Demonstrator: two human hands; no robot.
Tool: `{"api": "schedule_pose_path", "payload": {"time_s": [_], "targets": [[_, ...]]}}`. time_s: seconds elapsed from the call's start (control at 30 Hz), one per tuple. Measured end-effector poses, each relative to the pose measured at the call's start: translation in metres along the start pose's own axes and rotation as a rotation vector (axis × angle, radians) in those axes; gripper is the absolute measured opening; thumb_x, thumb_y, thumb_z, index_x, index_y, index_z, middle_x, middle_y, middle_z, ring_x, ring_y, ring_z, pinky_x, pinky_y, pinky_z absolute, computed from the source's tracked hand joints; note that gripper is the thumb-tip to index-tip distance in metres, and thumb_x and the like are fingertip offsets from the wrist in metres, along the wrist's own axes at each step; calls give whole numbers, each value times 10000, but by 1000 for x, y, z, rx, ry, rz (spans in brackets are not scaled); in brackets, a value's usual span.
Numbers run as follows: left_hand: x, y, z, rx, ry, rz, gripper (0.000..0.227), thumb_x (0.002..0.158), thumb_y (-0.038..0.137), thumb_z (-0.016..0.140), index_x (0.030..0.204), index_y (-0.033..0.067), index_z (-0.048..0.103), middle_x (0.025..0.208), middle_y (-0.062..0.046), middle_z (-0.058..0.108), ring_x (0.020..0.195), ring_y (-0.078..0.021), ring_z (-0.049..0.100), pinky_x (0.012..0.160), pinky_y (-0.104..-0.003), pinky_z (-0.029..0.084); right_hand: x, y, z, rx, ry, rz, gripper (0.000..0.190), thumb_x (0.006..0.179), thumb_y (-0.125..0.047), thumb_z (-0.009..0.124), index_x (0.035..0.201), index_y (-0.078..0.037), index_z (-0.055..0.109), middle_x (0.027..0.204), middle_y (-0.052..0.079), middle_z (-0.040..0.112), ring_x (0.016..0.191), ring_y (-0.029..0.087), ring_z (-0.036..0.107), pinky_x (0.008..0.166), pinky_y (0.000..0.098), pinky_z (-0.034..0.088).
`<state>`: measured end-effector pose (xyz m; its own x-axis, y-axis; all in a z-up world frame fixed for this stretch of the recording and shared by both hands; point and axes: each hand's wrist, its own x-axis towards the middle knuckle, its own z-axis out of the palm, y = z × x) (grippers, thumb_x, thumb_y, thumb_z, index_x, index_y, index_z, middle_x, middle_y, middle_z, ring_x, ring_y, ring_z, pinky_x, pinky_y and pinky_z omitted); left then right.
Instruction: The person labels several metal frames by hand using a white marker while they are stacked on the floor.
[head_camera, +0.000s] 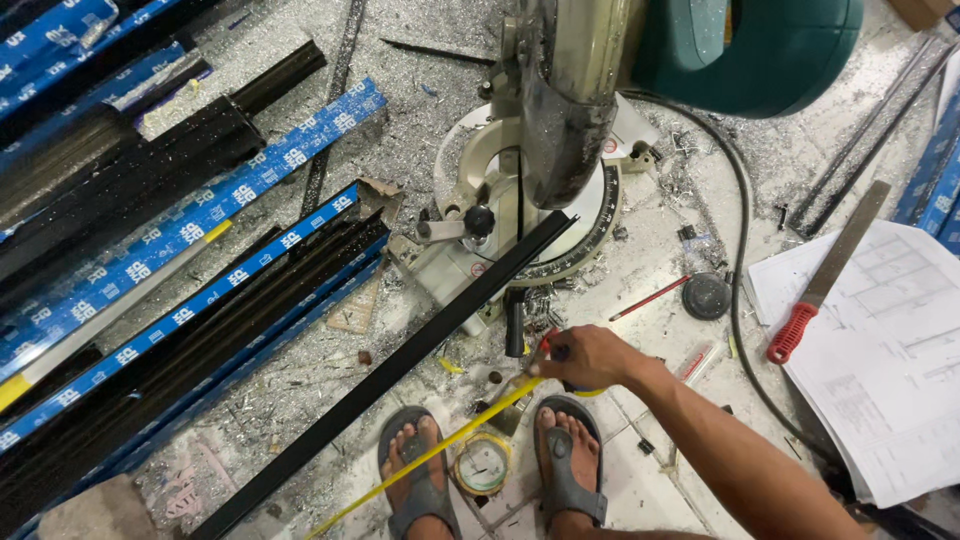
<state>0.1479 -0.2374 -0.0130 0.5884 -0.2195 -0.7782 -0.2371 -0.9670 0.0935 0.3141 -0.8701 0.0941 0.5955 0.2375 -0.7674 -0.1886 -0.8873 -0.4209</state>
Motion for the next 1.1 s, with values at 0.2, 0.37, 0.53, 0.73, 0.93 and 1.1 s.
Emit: {"api": "schedule_pose_path", "payload": {"time_s": [0.2, 0.37, 0.53, 0.73, 0.93, 1.1], "targets": [[-3, 87, -66, -24, -2, 30, 479, 951, 751, 526, 778, 321, 643, 798, 96, 683, 842, -149, 675, 862, -375, 538, -15, 7, 12, 162, -68, 51, 485, 948, -606, 543, 1019, -171, 745, 889, 9, 732, 729, 144, 628, 664, 319, 470], [-1, 203, -155, -112, -106, 62, 337, 976, 677, 522, 1059, 365, 619, 1106, 144, 648, 1088, -125, 611, 1062, -415, 400, -9, 34, 39, 334, -46, -3, 446, 957, -538, 568, 878, -124, 716, 714, 16, 676, 590, 144, 595, 538, 303, 450], [24, 271, -186, -215, 411, 647, 542, 1024, 587, 506, 1416, 219, 576, 1193, -100, 696, 1100, -260, 659, 951, -547, 456, -16, 24, 54, 360, -36, -6, 502, 944, -589, 505, 946, -131, 711, 820, 25, 768, 678, 178, 739, 650, 334, 606], [54, 188, -175, -176, 481, -219, 1018, 737, 794, 698, 1493, 158, 451, 1539, -141, 479, 1409, -324, 471, 1171, -549, 373, -18, 48, 38, 494, 245, 329, 448, 968, -514, 550, 1108, -116, 700, 968, 87, 748, 786, 226, 694, 751, 346, 575], [56, 164, -181, -224, 256, -311, 889, 764, 872, 462, 1355, 233, 642, 1370, 25, 671, 1177, -304, 695, 953, -488, 572, -5, 95, 57, 211, 512, 386, 549, 957, -595, 539, 1188, -110, 655, 1180, 129, 625, 867, 263, 656, 772, 407, 596], [73, 199, -191, -478, -135, -239, 847, 815, 801, 460, 1504, 308, 485, 1384, -56, 639, 1216, -407, 635, 1098, -610, 562, -31, 15, 24, 718, 593, 166, 634, 883, -501, 623, 1387, -120, 565, 1416, 147, 622, 1248, 311, 627, 1014, 516, 533]]}}
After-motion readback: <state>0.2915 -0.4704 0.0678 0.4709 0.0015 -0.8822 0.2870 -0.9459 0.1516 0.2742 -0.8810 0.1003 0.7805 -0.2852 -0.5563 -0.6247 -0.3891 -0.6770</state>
